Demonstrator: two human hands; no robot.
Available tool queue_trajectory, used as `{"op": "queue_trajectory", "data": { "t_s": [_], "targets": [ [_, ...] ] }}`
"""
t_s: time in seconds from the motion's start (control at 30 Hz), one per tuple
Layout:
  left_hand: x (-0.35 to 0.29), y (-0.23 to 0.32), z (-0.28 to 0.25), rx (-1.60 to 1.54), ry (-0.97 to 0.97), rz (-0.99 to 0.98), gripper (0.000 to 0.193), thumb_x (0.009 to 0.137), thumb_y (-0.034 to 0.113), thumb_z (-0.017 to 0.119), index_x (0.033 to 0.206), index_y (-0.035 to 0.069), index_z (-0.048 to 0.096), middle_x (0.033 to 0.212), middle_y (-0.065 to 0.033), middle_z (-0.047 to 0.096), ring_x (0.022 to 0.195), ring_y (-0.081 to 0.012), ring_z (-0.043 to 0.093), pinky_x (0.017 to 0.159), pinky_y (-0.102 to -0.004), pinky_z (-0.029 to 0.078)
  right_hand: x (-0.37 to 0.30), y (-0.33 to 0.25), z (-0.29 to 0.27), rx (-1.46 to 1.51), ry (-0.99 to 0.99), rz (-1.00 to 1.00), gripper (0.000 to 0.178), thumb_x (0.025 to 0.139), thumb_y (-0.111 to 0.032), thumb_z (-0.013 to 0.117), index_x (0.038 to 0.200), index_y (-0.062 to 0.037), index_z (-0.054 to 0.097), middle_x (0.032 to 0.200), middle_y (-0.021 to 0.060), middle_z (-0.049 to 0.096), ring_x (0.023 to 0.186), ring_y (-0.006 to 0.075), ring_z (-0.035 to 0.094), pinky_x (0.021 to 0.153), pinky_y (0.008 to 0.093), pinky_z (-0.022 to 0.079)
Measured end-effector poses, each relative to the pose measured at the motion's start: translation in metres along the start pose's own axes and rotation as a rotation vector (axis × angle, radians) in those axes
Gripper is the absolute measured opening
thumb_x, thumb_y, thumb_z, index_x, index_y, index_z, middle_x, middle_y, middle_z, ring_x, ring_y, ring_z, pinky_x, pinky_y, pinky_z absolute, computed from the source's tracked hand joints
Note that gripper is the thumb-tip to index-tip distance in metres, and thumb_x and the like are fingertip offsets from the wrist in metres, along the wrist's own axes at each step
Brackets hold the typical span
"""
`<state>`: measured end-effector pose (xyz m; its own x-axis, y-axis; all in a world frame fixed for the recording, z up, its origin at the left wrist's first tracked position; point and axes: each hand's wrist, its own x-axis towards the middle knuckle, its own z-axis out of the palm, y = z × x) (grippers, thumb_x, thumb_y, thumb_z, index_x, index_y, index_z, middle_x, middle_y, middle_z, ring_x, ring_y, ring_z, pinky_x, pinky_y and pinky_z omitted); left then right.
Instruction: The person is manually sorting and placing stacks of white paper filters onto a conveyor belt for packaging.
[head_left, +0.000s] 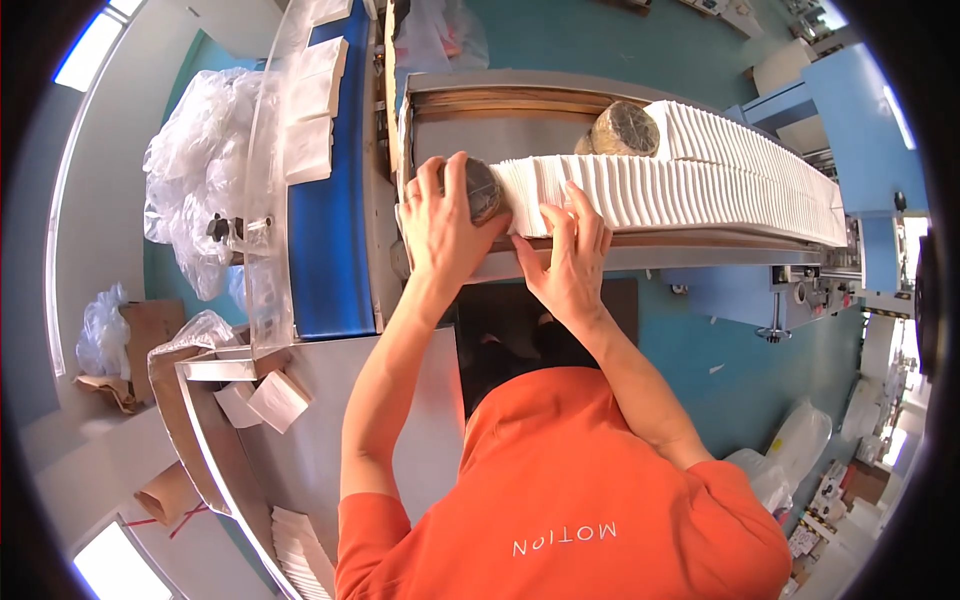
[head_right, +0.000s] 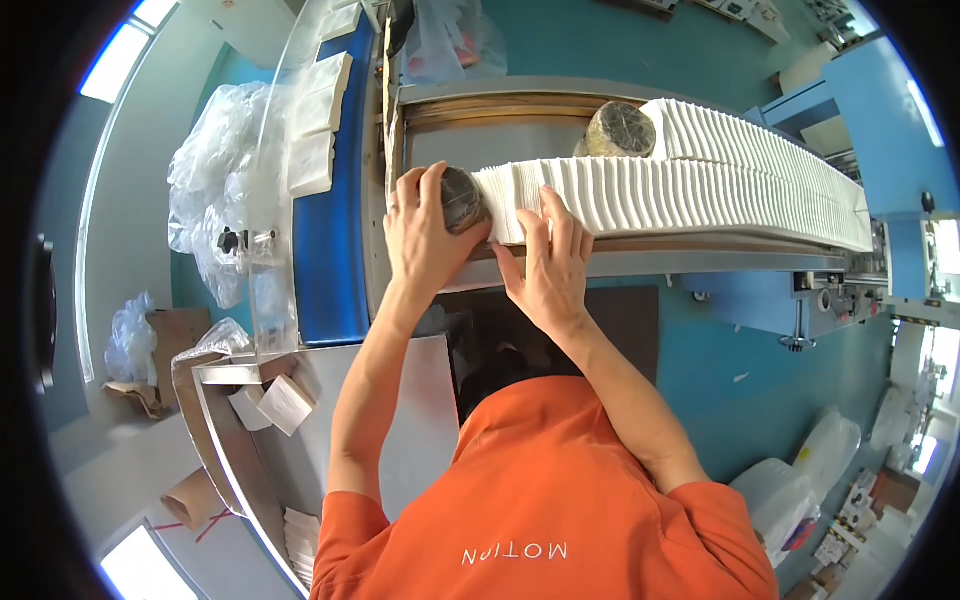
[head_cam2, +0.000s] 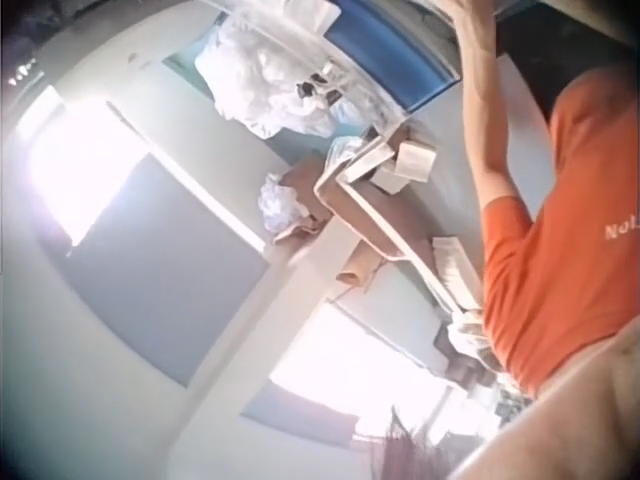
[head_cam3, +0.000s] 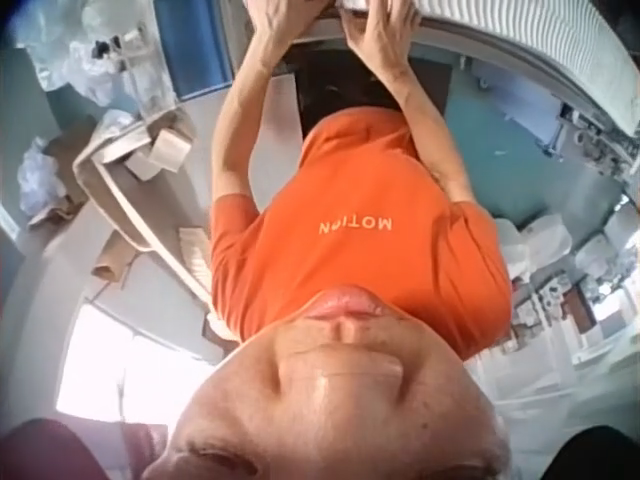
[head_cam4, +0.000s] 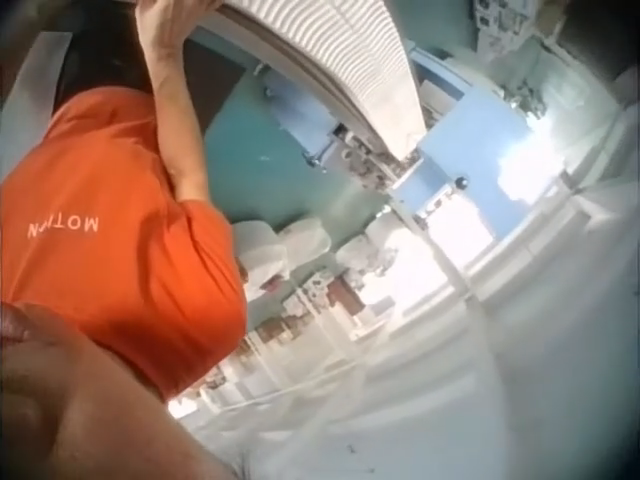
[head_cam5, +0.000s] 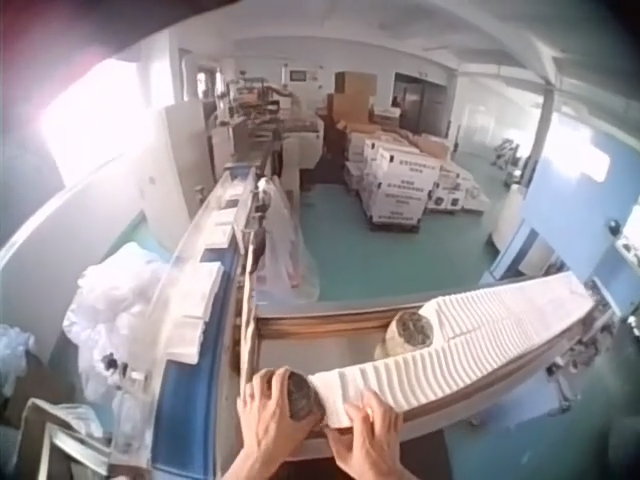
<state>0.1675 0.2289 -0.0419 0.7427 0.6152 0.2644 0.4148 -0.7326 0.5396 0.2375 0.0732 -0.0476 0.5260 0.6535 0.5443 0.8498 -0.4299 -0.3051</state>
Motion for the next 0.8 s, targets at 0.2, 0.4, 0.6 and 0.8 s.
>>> {"op": "queue_trajectory", "data": {
  "t_s": [0.2, 0.4, 0.6, 0.8],
  "targets": [
    [0.004, 0.004, 0.014, -0.011, 0.058, -0.071, 0.080, 0.064, 0.051, 0.085, 0.124, 0.009, 0.052, 0.122, -0.0153, 0.050, 0.112, -0.0362, 0.050, 0.089, -0.0472, 0.044, 0.003, -0.005, 0.007, -0.014, 0.013, 0.034, 0.045, 0.075, -0.011, 0.077, 0.113, -0.0045, 0.053, 0.141, 0.0194, 0.039, 0.111, 0.0325, 0.053, 0.091, 0.0449, 0.038],
    [0.001, 0.006, 0.012, -0.029, 0.074, -0.053, 0.081, 0.064, 0.050, 0.085, 0.124, 0.008, 0.051, 0.121, -0.0161, 0.050, 0.113, -0.0363, 0.050, 0.092, -0.0462, 0.042, 0.002, -0.002, 0.016, -0.016, 0.101, 0.069, 0.040, 0.074, -0.007, 0.076, 0.108, -0.0053, 0.054, 0.143, 0.0162, 0.037, 0.111, 0.0304, 0.053, 0.090, 0.0445, 0.038],
    [-0.001, 0.007, 0.011, -0.046, 0.053, -0.071, 0.080, 0.064, 0.044, 0.086, 0.126, 0.009, 0.049, 0.123, -0.0163, 0.049, 0.115, -0.0364, 0.048, 0.093, -0.0461, 0.042, 0.005, -0.011, 0.015, 0.019, 0.088, 0.105, 0.039, 0.075, -0.006, 0.076, 0.107, -0.0046, 0.055, 0.143, 0.0165, 0.037, 0.112, 0.0301, 0.052, 0.091, 0.0443, 0.037],
    [-0.004, 0.004, 0.009, -0.100, 0.052, -0.010, 0.077, 0.063, 0.035, 0.087, 0.125, 0.008, 0.051, 0.122, -0.0169, 0.051, 0.113, -0.0380, 0.049, 0.095, -0.0461, 0.041, 0.003, -0.007, 0.020, 0.009, 0.117, 0.133, 0.036, 0.073, 0.002, 0.071, 0.104, -0.0057, 0.055, 0.141, 0.0168, 0.038, 0.112, 0.0293, 0.051, 0.094, 0.0438, 0.034]
  ]
}}
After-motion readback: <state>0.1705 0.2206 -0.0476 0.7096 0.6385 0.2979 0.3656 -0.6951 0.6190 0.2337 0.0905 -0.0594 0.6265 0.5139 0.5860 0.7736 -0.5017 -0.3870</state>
